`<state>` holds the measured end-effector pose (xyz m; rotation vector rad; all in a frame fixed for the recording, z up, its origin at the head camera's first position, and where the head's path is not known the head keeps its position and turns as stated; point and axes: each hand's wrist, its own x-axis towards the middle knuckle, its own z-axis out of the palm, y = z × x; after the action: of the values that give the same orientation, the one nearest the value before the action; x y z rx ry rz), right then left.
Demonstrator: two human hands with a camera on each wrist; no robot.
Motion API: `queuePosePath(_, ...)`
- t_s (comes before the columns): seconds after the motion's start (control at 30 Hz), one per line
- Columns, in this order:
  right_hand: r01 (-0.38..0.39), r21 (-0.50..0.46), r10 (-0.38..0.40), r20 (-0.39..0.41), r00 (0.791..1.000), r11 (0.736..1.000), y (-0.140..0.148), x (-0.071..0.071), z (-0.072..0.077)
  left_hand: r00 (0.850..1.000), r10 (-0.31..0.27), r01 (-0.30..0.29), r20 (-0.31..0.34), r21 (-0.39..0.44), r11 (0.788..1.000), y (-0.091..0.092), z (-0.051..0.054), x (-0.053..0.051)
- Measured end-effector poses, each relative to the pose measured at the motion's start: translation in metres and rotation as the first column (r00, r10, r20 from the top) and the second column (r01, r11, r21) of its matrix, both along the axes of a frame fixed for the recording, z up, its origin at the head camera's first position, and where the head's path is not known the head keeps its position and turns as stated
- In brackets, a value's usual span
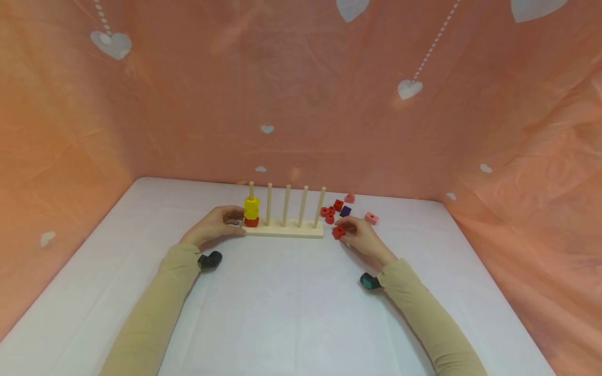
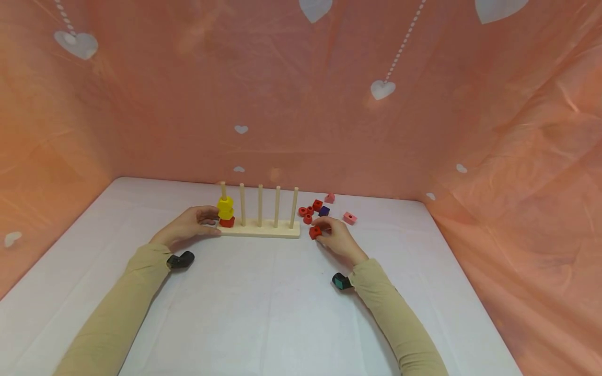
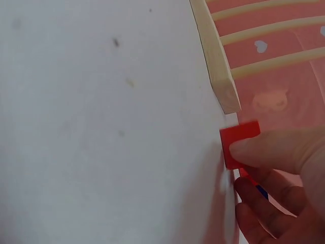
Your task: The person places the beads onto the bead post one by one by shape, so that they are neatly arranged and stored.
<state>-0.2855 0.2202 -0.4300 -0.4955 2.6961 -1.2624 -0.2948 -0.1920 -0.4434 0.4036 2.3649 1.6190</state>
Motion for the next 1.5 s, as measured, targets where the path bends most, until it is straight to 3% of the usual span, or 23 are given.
queuePosePath(0.3, 0.036, -0.005, -0.037, -0.018, 0.999, 0.999, 0.001, 0.005, 0.01, 1.0, -0.005, 0.006, 0.006, -0.006, 1.0, 0.0, -0.001, -0.001)
queuePosePath(0.5, 0.035, -0.096, -0.043, -0.084, 0.996, 0.995, 0.0, 0.006, 0.026, 1.0, -0.001, 0.001, 0.014, -0.014, 1.0, 0.0, -0.002, -0.003)
queuePosePath(0.63, 0.002, -0.154, -0.026, -0.154, 0.988, 0.988, -0.007, 0.011, 0.046, 0.999, 0.022, -0.021, 0.049, -0.029, 0.999, -0.003, -0.001, -0.003)
queuePosePath(0.77, -0.023, -0.221, -0.027, -0.221, 0.975, 0.975, -0.021, 0.022, 0.073, 0.999, 0.028, -0.026, 0.044, -0.033, 0.999, -0.005, 0.001, -0.002)
queuePosePath(0.97, 0.006, -0.288, -0.08, -0.246, 0.966, 0.958, -0.042, 0.032, 0.097, 0.998, 0.026, -0.025, 0.053, -0.007, 1.0, -0.006, 0.003, -0.001)
queuePosePath(1.23, -0.047, -0.4, -0.084, -0.304, 0.949, 0.915, -0.07, 0.037, 0.12, 0.997, 0.019, -0.019, 0.069, 0.004, 1.0, -0.001, 0.001, -0.001)
queuePosePath(1.5, -0.21, -0.481, 0.039, -0.341, 0.939, 0.851, -0.106, 0.032, 0.138, 0.999, 0.016, -0.016, 0.045, 0.016, 1.0, 0.001, 0.0, 0.0)
